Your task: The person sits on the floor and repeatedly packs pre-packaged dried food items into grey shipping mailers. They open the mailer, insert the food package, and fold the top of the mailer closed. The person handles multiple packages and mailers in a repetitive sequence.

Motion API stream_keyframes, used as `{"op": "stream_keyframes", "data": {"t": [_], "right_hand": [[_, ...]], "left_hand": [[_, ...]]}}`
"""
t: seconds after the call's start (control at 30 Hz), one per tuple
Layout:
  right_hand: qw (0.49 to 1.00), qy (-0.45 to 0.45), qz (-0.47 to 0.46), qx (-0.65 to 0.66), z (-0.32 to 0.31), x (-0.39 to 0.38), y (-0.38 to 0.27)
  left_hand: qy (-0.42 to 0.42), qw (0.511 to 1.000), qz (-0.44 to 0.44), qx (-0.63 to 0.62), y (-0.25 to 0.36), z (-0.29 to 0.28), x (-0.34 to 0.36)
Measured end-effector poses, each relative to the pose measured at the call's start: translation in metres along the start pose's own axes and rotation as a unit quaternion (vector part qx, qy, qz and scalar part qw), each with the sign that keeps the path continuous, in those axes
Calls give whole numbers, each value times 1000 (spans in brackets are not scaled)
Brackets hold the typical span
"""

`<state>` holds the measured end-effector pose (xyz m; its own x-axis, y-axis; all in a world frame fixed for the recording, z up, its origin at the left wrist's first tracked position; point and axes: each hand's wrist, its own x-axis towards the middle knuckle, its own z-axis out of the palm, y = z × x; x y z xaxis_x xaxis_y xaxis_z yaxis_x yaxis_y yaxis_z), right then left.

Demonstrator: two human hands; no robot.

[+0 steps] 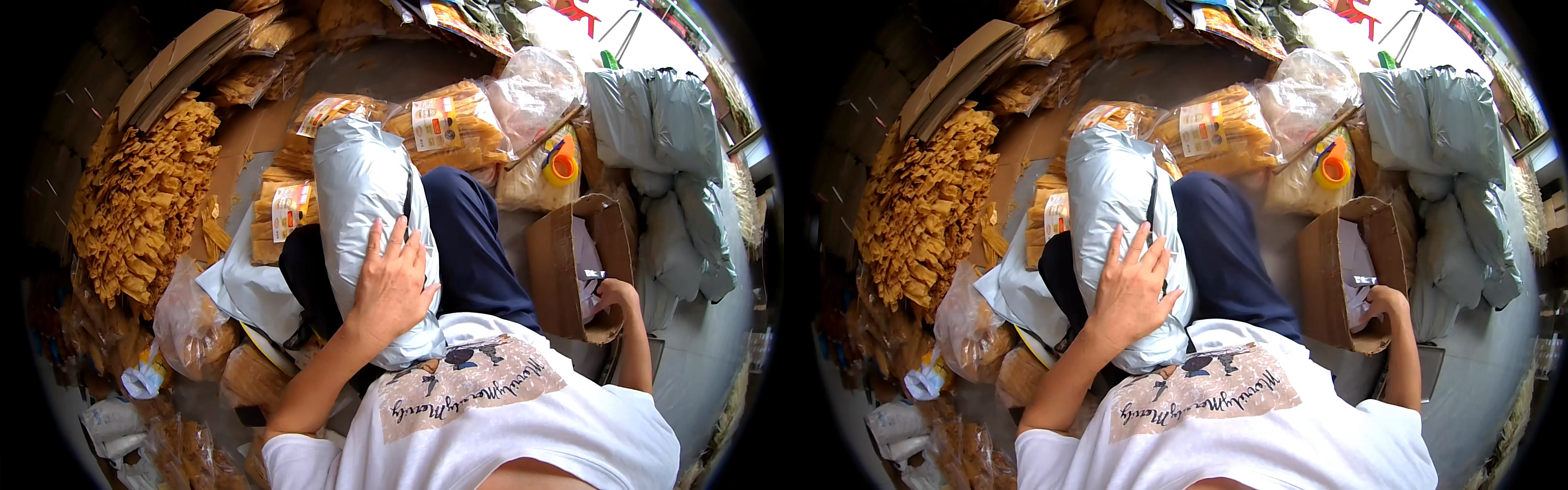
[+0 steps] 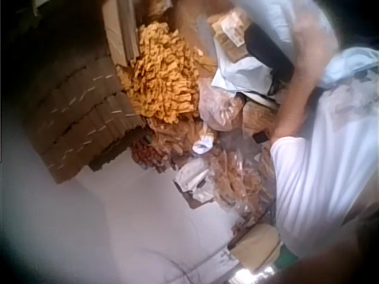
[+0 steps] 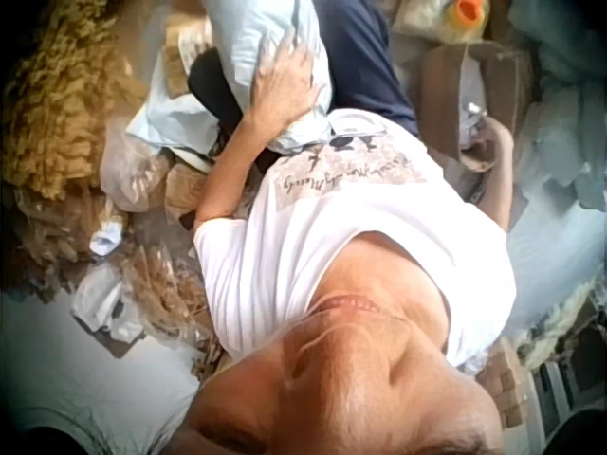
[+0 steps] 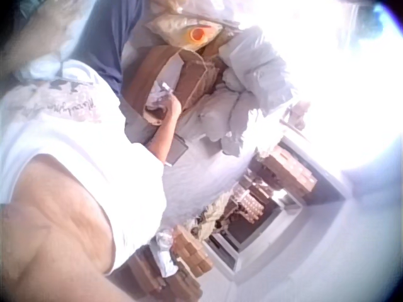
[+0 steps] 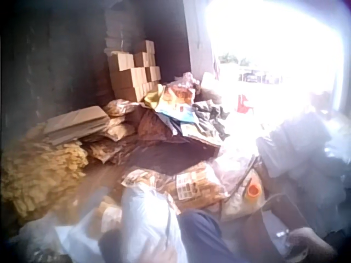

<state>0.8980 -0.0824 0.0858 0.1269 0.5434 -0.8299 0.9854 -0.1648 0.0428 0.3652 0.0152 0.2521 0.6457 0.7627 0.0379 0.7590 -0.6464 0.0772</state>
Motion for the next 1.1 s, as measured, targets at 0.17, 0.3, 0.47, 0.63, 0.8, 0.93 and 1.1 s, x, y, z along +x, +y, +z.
{"op": "stream_keyframes", "data": {"t": [0.17,0.3,0.47,0.63,0.8,0.93,1.1], "right_hand": [[906,395,-136,71,-73,-47,-110],[795,447,-342,227,-143,-99,-229],[652,446,-530,309,-167,-118,-350],[721,368,-528,255,-128,-56,-432],[755,366,-478,260,-125,-53,-427],[735,299,-488,365,-138,-33,-415],[661,287,-519,459,-172,-2,-387]], "left_hand": [[-65,995,47,67,5,7,10],[-40,957,157,-241,-9,-4,0],[269,890,-25,-368,-32,-27,-14],[295,789,-229,-487,-59,54,-67],[297,685,-257,-614,-52,63,-58],[269,692,-283,-608,-57,47,-22],[217,645,-192,-707,-63,30,30]]}}
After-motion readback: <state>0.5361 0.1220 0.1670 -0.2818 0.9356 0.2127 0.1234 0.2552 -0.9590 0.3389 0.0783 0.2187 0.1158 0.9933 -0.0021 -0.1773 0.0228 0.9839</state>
